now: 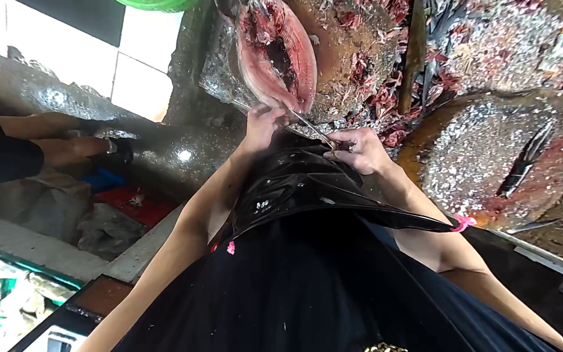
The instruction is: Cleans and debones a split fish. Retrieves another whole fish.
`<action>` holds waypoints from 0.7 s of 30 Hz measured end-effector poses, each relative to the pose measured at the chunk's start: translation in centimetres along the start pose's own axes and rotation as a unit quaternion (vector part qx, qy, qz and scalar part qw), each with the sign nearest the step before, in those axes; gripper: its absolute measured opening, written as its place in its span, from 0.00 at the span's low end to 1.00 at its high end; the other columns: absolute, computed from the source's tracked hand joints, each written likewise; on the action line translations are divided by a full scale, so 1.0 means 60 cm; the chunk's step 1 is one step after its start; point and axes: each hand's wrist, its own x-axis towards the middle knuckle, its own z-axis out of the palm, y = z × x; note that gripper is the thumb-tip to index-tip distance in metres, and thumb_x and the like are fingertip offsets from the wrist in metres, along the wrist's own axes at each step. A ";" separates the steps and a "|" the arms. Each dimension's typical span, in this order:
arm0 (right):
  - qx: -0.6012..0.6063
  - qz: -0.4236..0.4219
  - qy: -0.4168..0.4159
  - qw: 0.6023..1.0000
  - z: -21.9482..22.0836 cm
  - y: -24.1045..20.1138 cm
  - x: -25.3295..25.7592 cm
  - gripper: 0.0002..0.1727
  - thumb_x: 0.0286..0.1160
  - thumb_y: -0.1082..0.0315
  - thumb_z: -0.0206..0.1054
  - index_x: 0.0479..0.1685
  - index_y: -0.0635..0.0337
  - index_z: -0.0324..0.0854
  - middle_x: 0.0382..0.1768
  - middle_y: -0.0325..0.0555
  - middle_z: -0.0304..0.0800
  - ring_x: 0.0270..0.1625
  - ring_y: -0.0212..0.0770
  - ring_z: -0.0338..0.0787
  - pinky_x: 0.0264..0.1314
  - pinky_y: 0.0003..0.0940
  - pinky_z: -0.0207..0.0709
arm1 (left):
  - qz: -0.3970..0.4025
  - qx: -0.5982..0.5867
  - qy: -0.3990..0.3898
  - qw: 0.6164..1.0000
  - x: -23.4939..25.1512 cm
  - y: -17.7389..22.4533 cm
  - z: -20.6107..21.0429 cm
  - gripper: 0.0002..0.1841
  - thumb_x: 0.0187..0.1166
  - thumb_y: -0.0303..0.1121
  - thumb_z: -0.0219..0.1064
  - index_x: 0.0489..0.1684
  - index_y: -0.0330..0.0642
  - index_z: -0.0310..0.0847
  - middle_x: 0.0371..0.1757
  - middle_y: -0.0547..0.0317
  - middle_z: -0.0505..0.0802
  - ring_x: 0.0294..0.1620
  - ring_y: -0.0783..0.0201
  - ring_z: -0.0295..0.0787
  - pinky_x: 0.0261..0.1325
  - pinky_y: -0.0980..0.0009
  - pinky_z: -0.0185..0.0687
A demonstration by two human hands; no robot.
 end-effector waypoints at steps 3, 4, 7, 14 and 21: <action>-0.007 0.003 0.001 1.000 0.001 0.002 -0.001 0.20 0.65 0.56 0.75 0.56 0.52 0.93 0.35 0.40 0.95 0.33 0.34 0.89 0.42 0.46 0.83 | -0.027 -0.060 0.010 0.998 -0.003 0.011 0.007 0.05 0.78 0.18 0.64 0.45 0.31 0.77 0.34 0.46 0.93 0.32 0.54 0.93 0.43 0.58 0.94; -0.015 0.004 0.004 1.000 0.003 0.001 -0.001 0.20 0.65 0.55 0.75 0.56 0.51 0.93 0.36 0.40 0.95 0.33 0.34 0.89 0.42 0.46 0.83 | -0.031 -0.070 0.008 0.997 -0.003 0.011 0.007 0.05 0.78 0.18 0.64 0.45 0.31 0.76 0.34 0.46 0.93 0.32 0.54 0.93 0.43 0.58 0.94; -0.044 0.002 0.013 0.999 0.009 -0.002 0.003 0.21 0.64 0.51 0.74 0.54 0.50 0.93 0.36 0.39 0.94 0.34 0.36 0.88 0.42 0.49 0.82 | -0.038 -0.077 0.005 0.996 -0.005 0.014 0.009 0.03 0.80 0.18 0.61 0.44 0.33 0.76 0.34 0.47 0.92 0.32 0.55 0.93 0.44 0.58 0.93; -0.081 -0.006 0.002 0.997 0.038 0.004 0.031 0.21 0.66 0.54 0.74 0.57 0.53 0.92 0.43 0.46 0.96 0.44 0.45 0.93 0.52 0.57 0.83 | -0.051 -0.052 -0.006 0.997 -0.007 0.009 0.006 0.04 0.78 0.19 0.64 0.45 0.32 0.78 0.35 0.46 0.93 0.33 0.53 0.94 0.45 0.57 0.94; -0.199 -0.020 -0.033 0.979 0.014 0.002 0.027 0.24 0.67 0.66 0.71 0.66 0.59 0.88 0.58 0.56 0.93 0.61 0.58 0.92 0.68 0.63 0.79 | -0.060 0.031 -0.007 0.998 -0.001 0.002 0.018 0.03 0.73 0.19 0.71 0.38 0.31 0.83 0.31 0.49 0.93 0.29 0.59 0.92 0.38 0.64 0.92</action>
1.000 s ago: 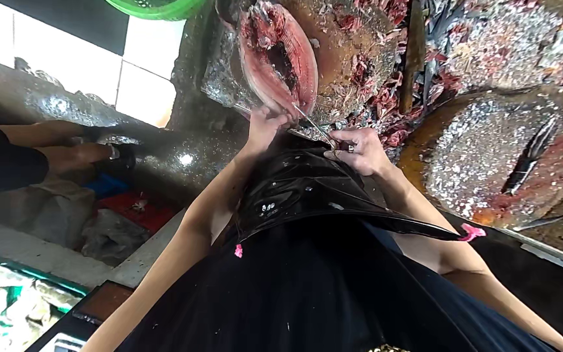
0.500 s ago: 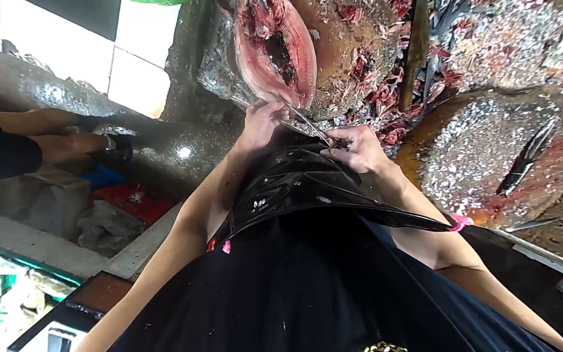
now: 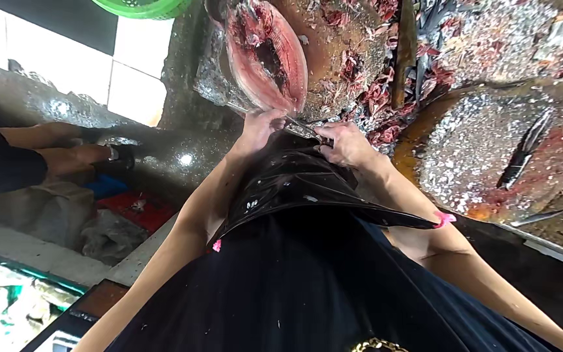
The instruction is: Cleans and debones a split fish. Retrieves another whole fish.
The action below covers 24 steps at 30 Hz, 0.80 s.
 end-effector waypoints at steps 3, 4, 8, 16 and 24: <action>-0.027 -0.014 -0.005 1.000 -0.008 0.009 -0.005 0.26 0.64 0.69 0.69 0.66 0.59 0.88 0.57 0.56 0.93 0.60 0.58 0.91 0.67 0.64 0.77 | 0.035 0.031 0.015 0.999 0.008 -0.008 0.006 0.03 0.70 0.17 0.70 0.36 0.29 0.83 0.30 0.47 0.94 0.26 0.57 0.93 0.34 0.62 0.93; -0.034 -0.022 -0.005 0.999 -0.009 0.011 -0.007 0.26 0.63 0.69 0.69 0.66 0.59 0.88 0.56 0.56 0.93 0.59 0.57 0.92 0.66 0.64 0.77 | 0.043 0.042 0.018 0.998 0.008 -0.010 0.007 0.04 0.69 0.17 0.71 0.36 0.28 0.83 0.29 0.47 0.94 0.26 0.57 0.92 0.33 0.62 0.93; -0.055 -0.035 -0.009 0.998 -0.021 0.020 -0.013 0.26 0.62 0.69 0.69 0.66 0.59 0.88 0.55 0.55 0.94 0.59 0.57 0.92 0.67 0.63 0.78 | 0.045 0.066 0.024 0.997 0.006 -0.001 0.012 0.06 0.68 0.17 0.74 0.38 0.27 0.84 0.30 0.47 0.95 0.25 0.57 0.93 0.33 0.63 0.93; -0.058 -0.052 -0.036 0.996 -0.032 0.034 -0.059 0.23 0.61 0.69 0.71 0.62 0.57 0.90 0.51 0.52 0.94 0.54 0.55 0.92 0.61 0.65 0.79 | 0.067 0.009 0.028 0.997 0.009 -0.003 0.006 0.06 0.67 0.15 0.73 0.37 0.27 0.83 0.30 0.44 0.94 0.26 0.54 0.93 0.33 0.59 0.94; -0.176 0.180 0.034 0.967 0.029 0.128 -0.205 0.32 0.50 0.37 0.72 0.41 0.58 0.90 0.43 0.61 0.92 0.48 0.67 0.90 0.60 0.77 0.70 | 0.023 0.194 0.049 0.980 -0.016 -0.021 0.012 0.22 0.51 0.16 0.84 0.46 0.27 0.85 0.42 0.44 0.96 0.40 0.53 0.97 0.49 0.56 0.96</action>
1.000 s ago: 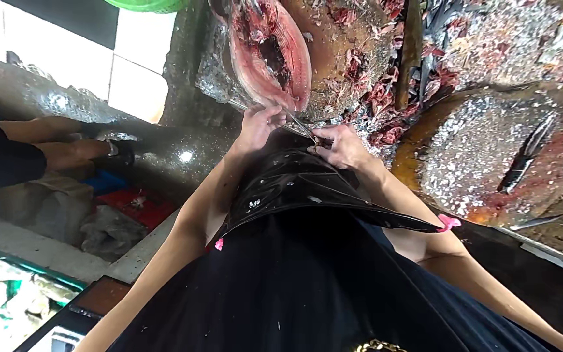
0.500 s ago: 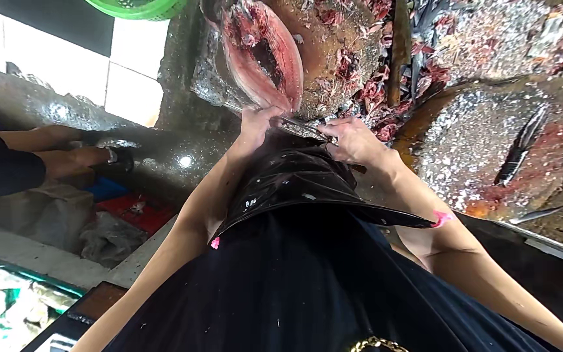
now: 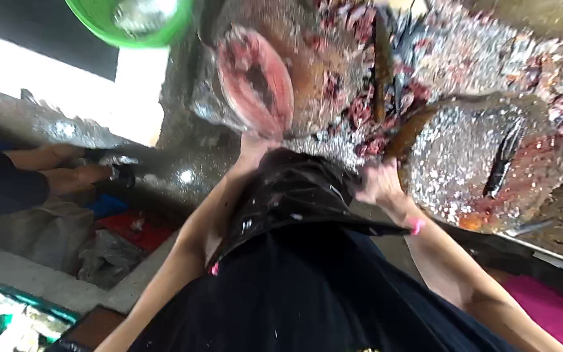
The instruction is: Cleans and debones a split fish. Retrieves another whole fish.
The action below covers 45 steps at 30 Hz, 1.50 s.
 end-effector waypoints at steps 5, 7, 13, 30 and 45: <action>0.068 0.040 0.075 0.994 0.000 0.007 -0.047 0.37 0.60 0.34 0.65 0.58 0.54 0.91 0.52 0.56 0.95 0.55 0.60 0.92 0.65 0.70 0.72 | 0.071 -0.092 0.051 0.992 -0.055 0.102 0.002 0.34 0.80 0.39 0.72 0.85 0.39 0.64 0.77 0.49 0.82 0.74 0.57 0.82 0.76 0.57 0.80; 0.091 0.088 0.139 0.982 -0.004 0.010 -0.026 0.37 0.62 0.37 0.69 0.62 0.56 0.89 0.52 0.56 0.95 0.54 0.61 0.92 0.65 0.70 0.72 | 0.168 -0.064 -0.045 0.983 -0.063 0.128 0.020 0.37 0.82 0.33 0.67 0.92 0.41 0.54 0.86 0.50 0.74 0.81 0.58 0.74 0.82 0.59 0.74; 0.149 0.279 0.086 0.945 -0.060 0.036 0.073 0.25 0.75 0.58 0.69 0.67 0.62 0.83 0.61 0.66 0.88 0.60 0.70 0.89 0.60 0.72 0.78 | 0.233 0.115 -0.005 0.966 -0.003 0.197 0.064 0.26 0.77 0.33 0.74 0.73 0.33 0.77 0.62 0.44 0.92 0.57 0.56 0.93 0.62 0.56 0.91; 0.221 0.290 0.025 0.931 -0.093 0.191 0.248 0.23 0.56 0.59 0.82 0.49 0.63 0.87 0.64 0.72 0.82 0.60 0.73 0.85 0.53 0.76 0.79 | 0.283 -0.007 0.183 0.942 0.102 0.204 0.140 0.24 0.87 0.25 0.57 0.81 0.31 0.62 0.66 0.44 0.85 0.63 0.58 0.87 0.67 0.55 0.87; 0.287 0.036 0.123 0.949 -0.239 0.028 0.625 0.18 0.77 0.53 0.67 0.63 0.45 0.88 0.56 0.54 0.94 0.61 0.60 0.91 0.61 0.68 0.82 | 0.381 -0.195 0.382 0.819 -0.218 0.212 -0.036 0.15 0.83 0.25 0.49 0.63 0.45 0.71 0.49 0.61 0.92 0.52 0.63 0.93 0.58 0.56 0.91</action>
